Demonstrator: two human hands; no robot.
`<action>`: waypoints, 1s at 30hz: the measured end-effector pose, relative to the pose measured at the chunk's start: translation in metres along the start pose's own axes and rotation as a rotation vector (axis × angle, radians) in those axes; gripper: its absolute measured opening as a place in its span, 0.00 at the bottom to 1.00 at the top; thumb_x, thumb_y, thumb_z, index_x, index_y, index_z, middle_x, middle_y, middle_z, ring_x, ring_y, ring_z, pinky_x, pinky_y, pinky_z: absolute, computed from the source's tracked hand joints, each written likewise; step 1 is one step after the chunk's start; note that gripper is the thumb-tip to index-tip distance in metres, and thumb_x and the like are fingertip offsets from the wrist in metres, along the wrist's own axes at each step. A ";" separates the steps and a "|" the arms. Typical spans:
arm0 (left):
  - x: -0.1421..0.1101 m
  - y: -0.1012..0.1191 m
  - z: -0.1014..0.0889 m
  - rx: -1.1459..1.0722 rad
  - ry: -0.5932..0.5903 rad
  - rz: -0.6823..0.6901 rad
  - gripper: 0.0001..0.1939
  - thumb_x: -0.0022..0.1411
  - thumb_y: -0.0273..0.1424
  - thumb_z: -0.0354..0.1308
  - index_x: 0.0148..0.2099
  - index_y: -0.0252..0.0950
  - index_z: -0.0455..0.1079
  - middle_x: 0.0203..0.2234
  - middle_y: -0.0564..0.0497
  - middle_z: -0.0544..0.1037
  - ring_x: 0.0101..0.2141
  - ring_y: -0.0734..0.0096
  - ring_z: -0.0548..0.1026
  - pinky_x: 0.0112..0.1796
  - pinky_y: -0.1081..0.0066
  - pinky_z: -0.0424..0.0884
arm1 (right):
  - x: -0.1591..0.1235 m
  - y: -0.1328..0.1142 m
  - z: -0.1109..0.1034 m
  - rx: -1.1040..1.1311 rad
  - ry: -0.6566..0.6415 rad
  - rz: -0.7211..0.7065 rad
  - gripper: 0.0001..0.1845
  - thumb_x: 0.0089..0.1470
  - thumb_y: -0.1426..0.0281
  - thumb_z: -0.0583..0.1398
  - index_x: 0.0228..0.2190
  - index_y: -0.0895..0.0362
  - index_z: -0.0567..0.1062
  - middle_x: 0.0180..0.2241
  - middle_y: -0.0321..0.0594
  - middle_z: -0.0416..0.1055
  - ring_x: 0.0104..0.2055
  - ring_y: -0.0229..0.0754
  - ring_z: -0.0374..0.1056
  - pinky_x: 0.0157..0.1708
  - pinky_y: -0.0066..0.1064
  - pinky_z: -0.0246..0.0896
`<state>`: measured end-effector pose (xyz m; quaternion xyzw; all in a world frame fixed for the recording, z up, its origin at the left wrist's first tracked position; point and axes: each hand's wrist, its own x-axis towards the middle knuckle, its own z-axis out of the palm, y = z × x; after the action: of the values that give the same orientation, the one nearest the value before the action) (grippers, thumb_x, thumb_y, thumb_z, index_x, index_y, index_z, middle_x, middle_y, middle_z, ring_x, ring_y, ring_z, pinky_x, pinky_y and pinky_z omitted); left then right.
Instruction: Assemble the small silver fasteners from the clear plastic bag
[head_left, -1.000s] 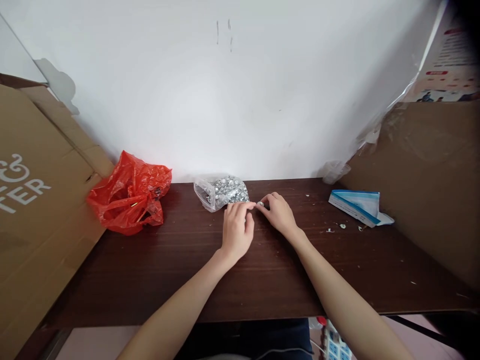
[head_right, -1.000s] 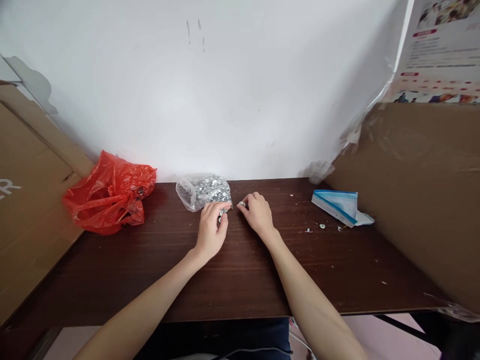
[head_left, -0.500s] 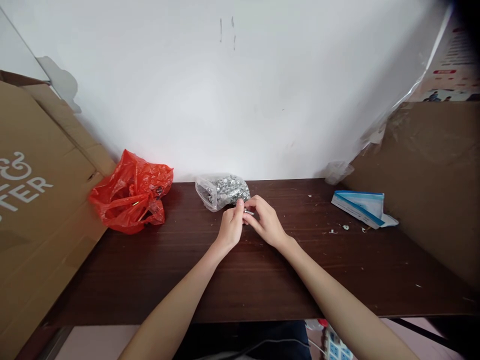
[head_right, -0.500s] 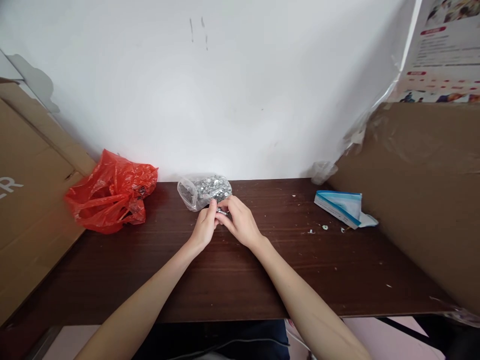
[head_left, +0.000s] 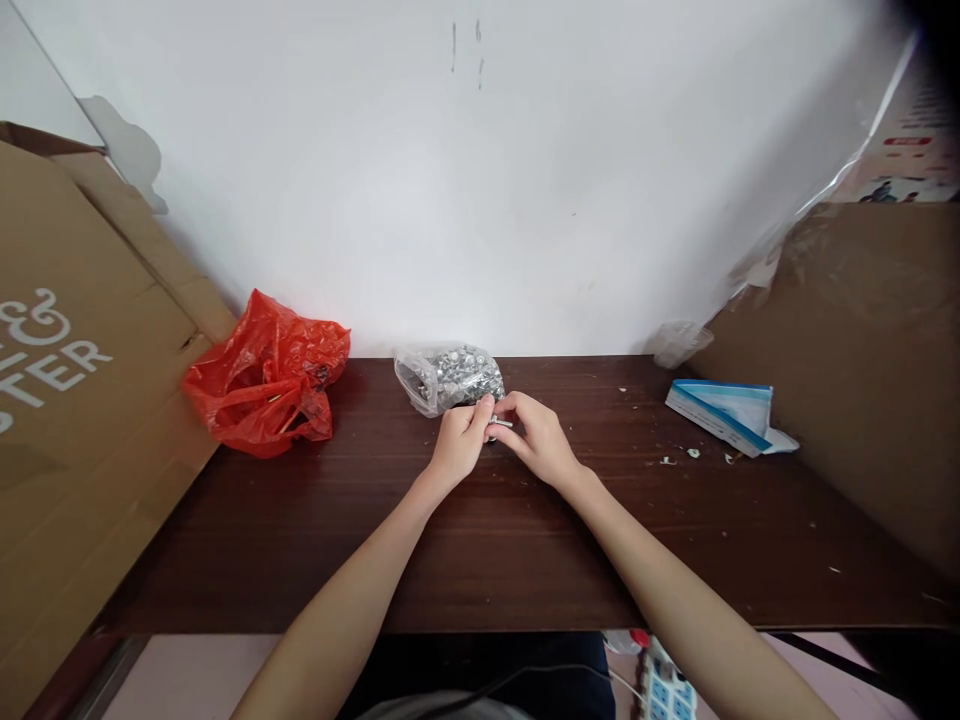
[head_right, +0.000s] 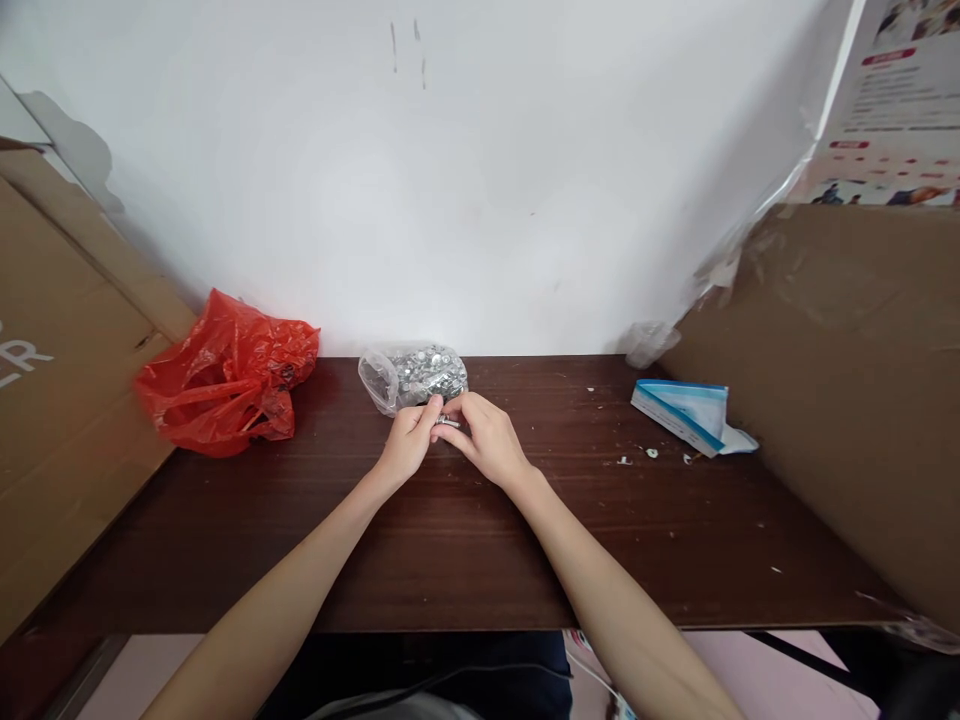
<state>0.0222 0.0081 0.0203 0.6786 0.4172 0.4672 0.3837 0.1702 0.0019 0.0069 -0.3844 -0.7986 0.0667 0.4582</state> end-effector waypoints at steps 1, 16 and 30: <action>0.000 0.001 0.000 -0.004 -0.004 0.006 0.30 0.65 0.48 0.43 0.16 0.36 0.55 0.12 0.55 0.61 0.18 0.77 0.60 0.24 0.72 0.56 | 0.000 0.000 -0.001 -0.025 -0.006 0.009 0.16 0.59 0.55 0.56 0.31 0.56 0.69 0.27 0.38 0.68 0.29 0.40 0.63 0.29 0.30 0.58; -0.014 -0.005 0.009 0.283 0.194 0.228 0.26 0.70 0.38 0.39 0.20 0.36 0.59 0.17 0.51 0.68 0.20 0.74 0.64 0.25 0.71 0.56 | -0.002 -0.020 0.023 0.500 0.064 0.464 0.28 0.61 0.52 0.49 0.16 0.55 0.55 0.17 0.32 0.50 0.20 0.33 0.46 0.20 0.28 0.44; -0.003 -0.006 -0.006 0.279 0.109 0.080 0.26 0.65 0.37 0.45 0.16 0.35 0.63 0.10 0.54 0.65 0.15 0.76 0.62 0.21 0.71 0.54 | -0.001 -0.014 0.018 0.576 -0.159 0.472 0.25 0.61 0.50 0.48 0.23 0.56 0.63 0.17 0.30 0.56 0.18 0.33 0.52 0.21 0.28 0.50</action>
<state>0.0148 0.0083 0.0152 0.7151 0.4708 0.4558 0.2433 0.1492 -0.0042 0.0025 -0.4069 -0.6698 0.4218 0.4560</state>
